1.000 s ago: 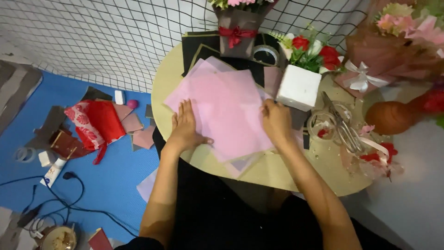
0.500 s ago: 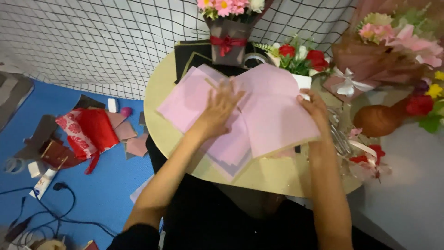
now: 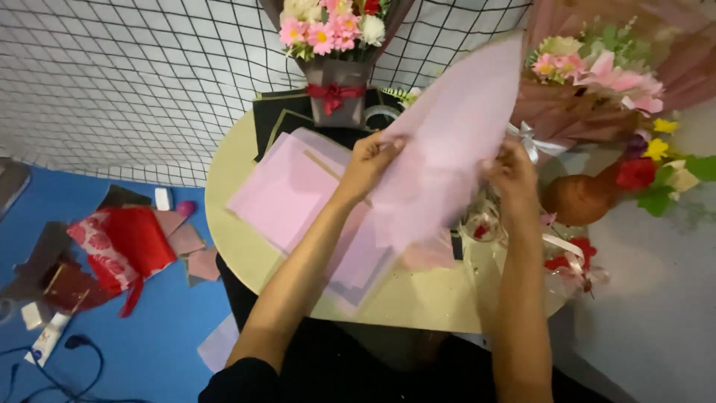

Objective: Wrapping a small floral arrangement in pink decorative paper and securing it with tape.

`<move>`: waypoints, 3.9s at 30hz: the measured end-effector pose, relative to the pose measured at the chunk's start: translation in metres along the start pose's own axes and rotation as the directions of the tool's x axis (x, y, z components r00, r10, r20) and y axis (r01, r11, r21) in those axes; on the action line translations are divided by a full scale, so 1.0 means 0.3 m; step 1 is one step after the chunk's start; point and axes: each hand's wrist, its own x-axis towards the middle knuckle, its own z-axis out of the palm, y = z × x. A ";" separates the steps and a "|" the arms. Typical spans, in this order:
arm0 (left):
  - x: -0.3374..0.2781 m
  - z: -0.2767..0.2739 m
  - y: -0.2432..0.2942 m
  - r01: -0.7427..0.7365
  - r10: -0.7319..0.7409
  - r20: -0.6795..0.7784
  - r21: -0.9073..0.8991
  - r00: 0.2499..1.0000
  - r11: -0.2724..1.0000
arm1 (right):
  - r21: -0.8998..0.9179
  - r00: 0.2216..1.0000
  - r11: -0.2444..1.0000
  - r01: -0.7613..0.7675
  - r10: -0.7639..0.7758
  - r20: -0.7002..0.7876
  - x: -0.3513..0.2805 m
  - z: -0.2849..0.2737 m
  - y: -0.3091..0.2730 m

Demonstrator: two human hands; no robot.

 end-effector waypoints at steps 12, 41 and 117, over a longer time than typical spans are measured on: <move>-0.051 -0.076 -0.127 0.614 -0.639 -0.052 -0.228 0.767 0.756 | -0.089 0.974 0.972 -0.219 0.223 0.039 -0.006 0.122 0.110; -0.104 0.052 -0.028 0.421 -0.560 0.147 -0.814 0.815 0.399 | -0.238 0.986 0.960 -0.145 0.161 0.050 -0.095 0.242 -0.020; -0.084 0.115 -0.042 0.566 -0.505 -0.284 0.200 0.815 0.800 | 0.062 0.962 0.960 -0.271 0.268 0.056 0.003 0.015 0.255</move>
